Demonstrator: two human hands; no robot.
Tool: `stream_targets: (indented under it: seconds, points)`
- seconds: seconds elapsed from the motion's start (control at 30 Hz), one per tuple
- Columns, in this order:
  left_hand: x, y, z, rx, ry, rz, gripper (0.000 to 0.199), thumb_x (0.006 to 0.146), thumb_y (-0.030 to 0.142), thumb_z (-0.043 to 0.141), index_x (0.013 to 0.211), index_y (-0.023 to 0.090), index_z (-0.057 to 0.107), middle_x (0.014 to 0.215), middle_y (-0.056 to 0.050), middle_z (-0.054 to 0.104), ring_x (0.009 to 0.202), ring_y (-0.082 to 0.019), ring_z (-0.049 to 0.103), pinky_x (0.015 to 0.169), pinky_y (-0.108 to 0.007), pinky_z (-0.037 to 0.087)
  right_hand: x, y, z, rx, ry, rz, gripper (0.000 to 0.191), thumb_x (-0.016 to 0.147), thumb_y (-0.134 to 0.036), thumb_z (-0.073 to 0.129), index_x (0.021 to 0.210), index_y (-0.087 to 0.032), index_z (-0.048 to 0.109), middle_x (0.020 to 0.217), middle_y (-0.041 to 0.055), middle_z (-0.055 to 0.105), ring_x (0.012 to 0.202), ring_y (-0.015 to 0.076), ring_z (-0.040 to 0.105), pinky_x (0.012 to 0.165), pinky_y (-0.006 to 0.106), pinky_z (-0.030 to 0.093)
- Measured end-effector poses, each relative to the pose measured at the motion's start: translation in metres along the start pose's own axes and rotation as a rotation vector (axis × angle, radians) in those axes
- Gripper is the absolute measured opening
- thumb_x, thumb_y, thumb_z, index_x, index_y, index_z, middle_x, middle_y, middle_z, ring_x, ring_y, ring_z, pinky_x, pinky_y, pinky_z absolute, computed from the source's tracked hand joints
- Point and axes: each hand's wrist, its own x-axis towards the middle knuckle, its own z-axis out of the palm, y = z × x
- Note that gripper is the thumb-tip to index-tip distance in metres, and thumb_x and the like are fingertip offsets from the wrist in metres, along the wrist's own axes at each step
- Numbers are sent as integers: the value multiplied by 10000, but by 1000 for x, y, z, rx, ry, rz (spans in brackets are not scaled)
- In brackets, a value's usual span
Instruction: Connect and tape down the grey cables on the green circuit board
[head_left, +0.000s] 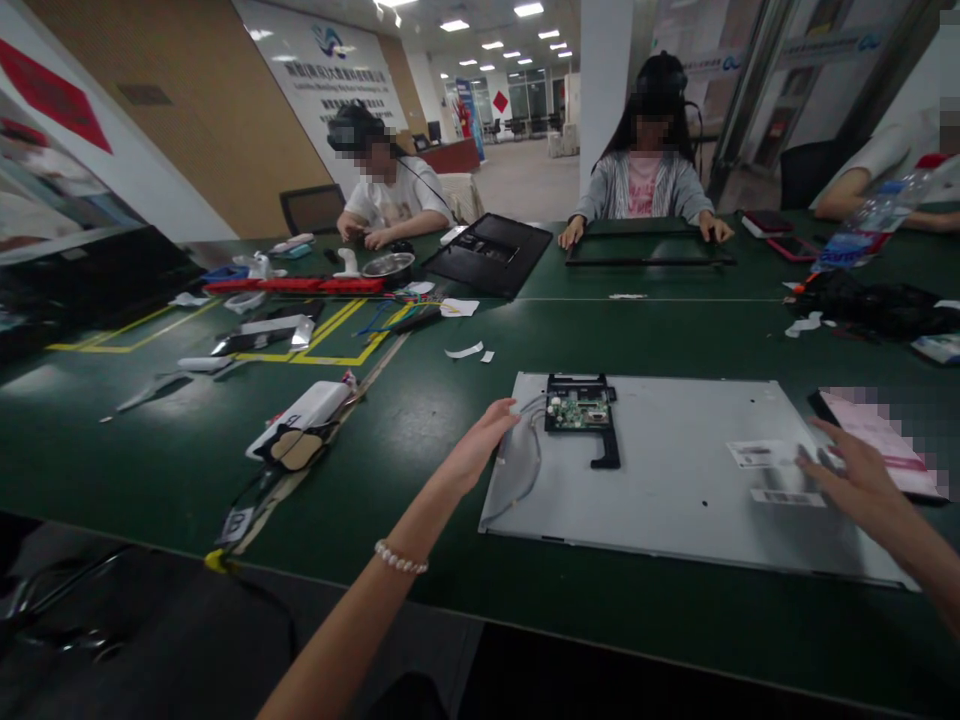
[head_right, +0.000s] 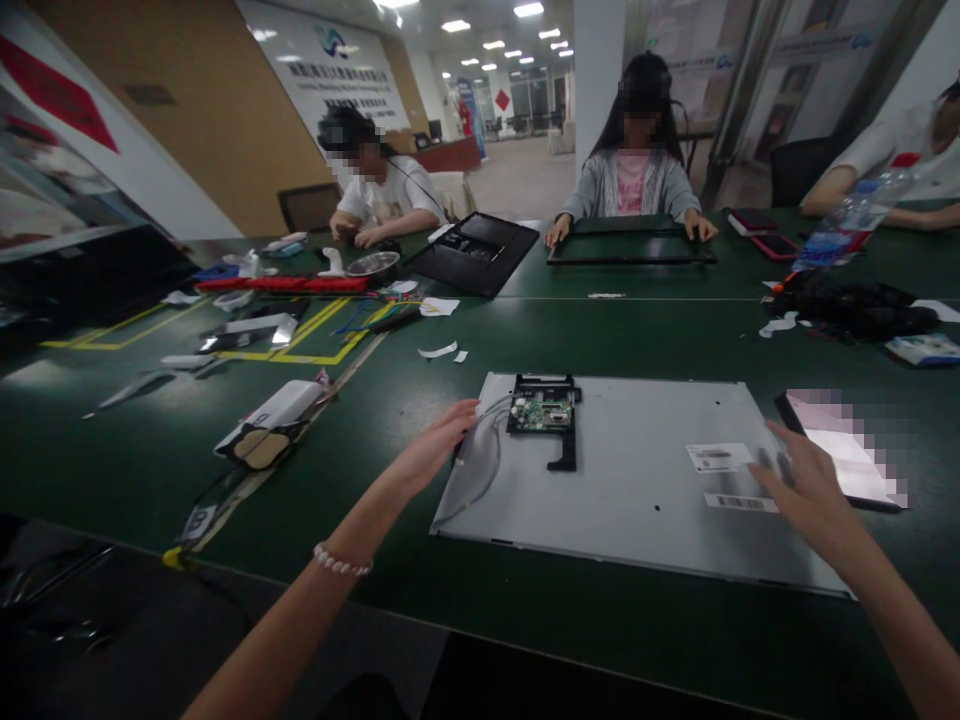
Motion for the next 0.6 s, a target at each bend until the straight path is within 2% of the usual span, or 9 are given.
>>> stream_targets:
  seconds: [0.07, 0.1, 0.13, 0.23, 0.33, 0.4, 0.5, 0.6]
  points:
    - [4, 3, 8, 263, 26, 126, 614, 775, 380, 628, 1335, 187, 464, 1476, -138, 376, 1411, -342, 253, 1153, -500, 191, 1, -14, -1, -61, -5, -40, 668, 845, -557, 447, 1423, -228, 396, 1437, 181, 427, 1347, 434, 366, 1042, 656, 343]
    - [8, 6, 11, 378, 3, 201, 675, 752, 380, 653, 1363, 187, 441, 1509, -138, 326, 1434, -343, 200, 1168, -494, 158, 2, -26, -1, -44, -43, -67, 664, 849, -550, 446, 1428, -232, 385, 1457, 166, 412, 1361, 418, 352, 1061, 653, 319]
    - [13, 10, 12, 465, -57, 276, 725, 737, 386, 670, 1388, 187, 418, 1531, -137, 288, 1445, -337, 174, 1178, -479, 140, 3, -40, -1, -2, -93, -107, 667, 855, -546, 448, 1441, -240, 360, 1470, 152, 404, 1366, 392, 356, 1076, 625, 323]
    - [33, 24, 14, 595, -344, 426, 852, 723, 424, 694, 1460, 207, 327, 1563, -121, 237, 1453, -315, 176, 1187, -447, 148, 12, -86, 1, 96, -219, -185, 713, 855, -560, 489, 1479, -292, 274, 1541, 101, 313, 1407, 346, 301, 1118, 564, 304]
    - [59, 32, 12, 677, -461, 487, 1036, 650, 427, 752, 1509, 199, 221, 1587, -134, 172, 1470, -339, 69, 1185, -486, 109, 28, -123, 11, 172, -392, -225, 822, 827, -596, 544, 1511, -355, 157, 1599, 60, 180, 1433, 348, 240, 1109, 574, 316]
    - [75, 30, 10, 700, -520, 484, 1111, 606, 410, 779, 1520, 190, 187, 1586, -149, 171, 1467, -346, 84, 1181, -495, 108, 42, -143, 23, 228, -478, -289, 904, 792, -611, 591, 1519, -362, 113, 1616, 49, 111, 1453, 346, 175, 1122, 566, 295]
    - [90, 22, 6, 688, -596, 476, 1074, 583, 394, 788, 1501, 210, 262, 1570, -141, 228, 1447, -342, 184, 1174, -489, 143, 63, -167, 47, 293, -533, -365, 1045, 718, -614, 671, 1527, -337, 72, 1626, 73, 30, 1468, 343, 88, 1149, 559, 225]
    - [90, 18, 7, 649, -580, 518, 1007, 575, 373, 794, 1465, 223, 349, 1541, -135, 295, 1428, -347, 234, 1160, -506, 168, 80, -184, 69, 335, -575, -416, 1128, 671, -581, 716, 1535, -296, 49, 1618, 118, 57, 1470, 351, 54, 1150, 570, 196]
